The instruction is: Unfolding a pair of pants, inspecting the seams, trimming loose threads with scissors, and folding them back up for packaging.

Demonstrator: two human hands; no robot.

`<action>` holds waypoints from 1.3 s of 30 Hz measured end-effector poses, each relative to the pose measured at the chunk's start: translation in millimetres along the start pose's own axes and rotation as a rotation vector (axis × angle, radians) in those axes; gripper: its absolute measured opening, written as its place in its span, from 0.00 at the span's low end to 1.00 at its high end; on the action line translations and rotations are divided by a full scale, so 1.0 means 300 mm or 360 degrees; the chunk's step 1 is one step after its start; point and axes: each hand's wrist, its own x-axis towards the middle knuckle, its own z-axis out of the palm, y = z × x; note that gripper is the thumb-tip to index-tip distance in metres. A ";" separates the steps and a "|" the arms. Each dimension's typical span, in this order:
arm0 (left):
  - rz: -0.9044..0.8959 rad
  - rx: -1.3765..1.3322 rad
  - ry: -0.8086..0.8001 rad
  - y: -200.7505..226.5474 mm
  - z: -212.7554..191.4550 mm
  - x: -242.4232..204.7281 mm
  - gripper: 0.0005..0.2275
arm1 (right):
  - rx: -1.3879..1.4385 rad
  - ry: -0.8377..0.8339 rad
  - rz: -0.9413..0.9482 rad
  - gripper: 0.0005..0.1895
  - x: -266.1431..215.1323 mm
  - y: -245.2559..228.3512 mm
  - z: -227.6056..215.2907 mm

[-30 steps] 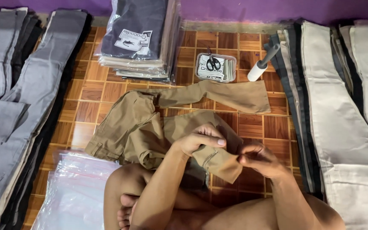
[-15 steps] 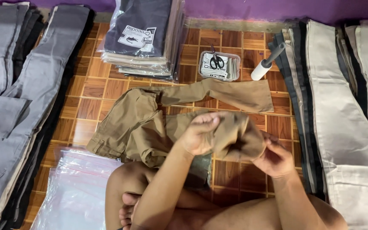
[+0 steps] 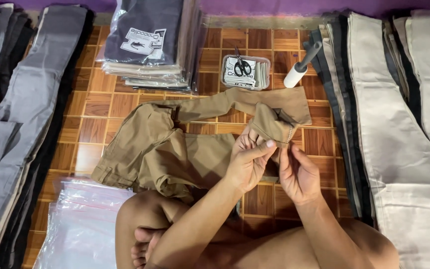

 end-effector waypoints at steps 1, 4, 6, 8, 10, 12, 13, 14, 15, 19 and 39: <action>0.0013 0.0051 0.0006 -0.019 -0.044 0.008 0.31 | -0.0065 0.0004 -0.0009 0.13 -0.004 0.016 0.010; 0.0036 0.0102 0.0006 -0.022 -0.014 -0.005 0.33 | -0.0234 -0.0008 -0.0035 0.15 -0.018 0.039 0.047; 0.0047 0.0105 -0.0003 -0.015 0.017 -0.014 0.34 | -0.0337 -0.0027 -0.0054 0.16 -0.027 0.045 0.075; 0.0014 0.0042 -0.0045 -0.016 0.006 -0.014 0.37 | -0.0228 -0.0027 0.0044 0.17 -0.035 0.048 0.105; 0.0006 0.0025 -0.0071 -0.006 0.008 -0.013 0.37 | -0.0207 -0.0014 0.0053 0.17 -0.035 0.044 0.119; -0.0004 0.0009 -0.0100 0.004 0.019 -0.014 0.38 | -0.0186 -0.0003 0.0059 0.16 -0.027 0.032 0.101; -0.0028 0.0014 -0.0130 0.009 0.028 -0.015 0.38 | -0.0190 -0.0026 0.0061 0.15 -0.019 0.023 0.074; -0.0051 0.0017 -0.0160 0.014 0.037 -0.016 0.39 | -0.0196 -0.0049 0.0065 0.15 -0.009 0.013 0.048; -0.0049 0.0017 -0.0161 0.022 0.053 -0.021 0.39 | -0.0197 -0.0049 0.0066 0.15 -0.001 0.007 -0.006; -0.0196 0.0135 -0.0232 0.043 0.003 -0.026 0.39 | -0.0285 -0.0066 0.0143 0.09 -0.060 0.028 0.134; -0.0454 0.0678 -0.0639 0.169 -0.044 0.024 0.22 | -0.1219 -0.0697 0.0006 0.11 -0.006 -0.073 -0.073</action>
